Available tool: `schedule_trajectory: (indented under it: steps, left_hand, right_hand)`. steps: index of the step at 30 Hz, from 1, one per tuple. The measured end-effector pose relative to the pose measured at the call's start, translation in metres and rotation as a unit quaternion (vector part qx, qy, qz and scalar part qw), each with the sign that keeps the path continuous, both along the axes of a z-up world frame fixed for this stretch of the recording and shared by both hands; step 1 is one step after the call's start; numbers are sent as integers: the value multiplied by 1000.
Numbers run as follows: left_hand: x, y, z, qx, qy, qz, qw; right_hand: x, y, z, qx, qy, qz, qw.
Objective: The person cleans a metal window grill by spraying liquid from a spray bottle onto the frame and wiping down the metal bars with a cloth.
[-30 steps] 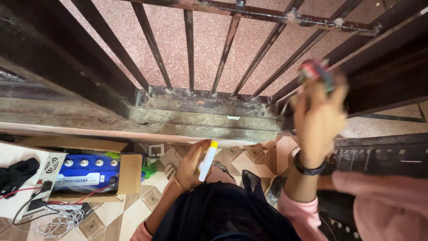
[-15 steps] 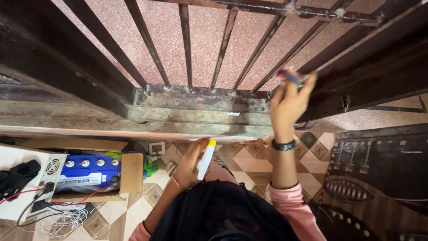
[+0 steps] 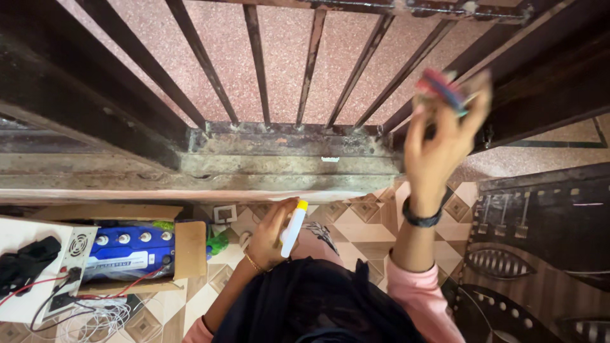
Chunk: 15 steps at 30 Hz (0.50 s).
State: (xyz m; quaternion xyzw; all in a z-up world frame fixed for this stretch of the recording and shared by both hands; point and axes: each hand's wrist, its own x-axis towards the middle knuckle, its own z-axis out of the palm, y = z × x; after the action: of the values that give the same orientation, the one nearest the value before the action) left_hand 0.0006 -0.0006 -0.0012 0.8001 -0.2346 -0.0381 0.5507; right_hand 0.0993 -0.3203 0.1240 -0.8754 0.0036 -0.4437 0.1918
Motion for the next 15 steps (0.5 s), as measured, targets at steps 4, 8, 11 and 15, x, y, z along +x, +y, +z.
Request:
schedule_trajectory:
  steps: [4,8,11,15]
  left_hand:
    - [0,-3,-2,7,-30,-7,999]
    - [4,-1,-5,5,-28,-7,1000]
    - [8,-4,-6,-1,-32,-18,999]
    - [14,-13,-3,7,-29,-37,999]
  right_hand:
    - [15,3,33,73,19,19,997]
    - [24,13,10,6,4,-12,1000]
    - [21,18,-32,18,63,-45,997]
    - [11,14,-86,37,128,-7,991]
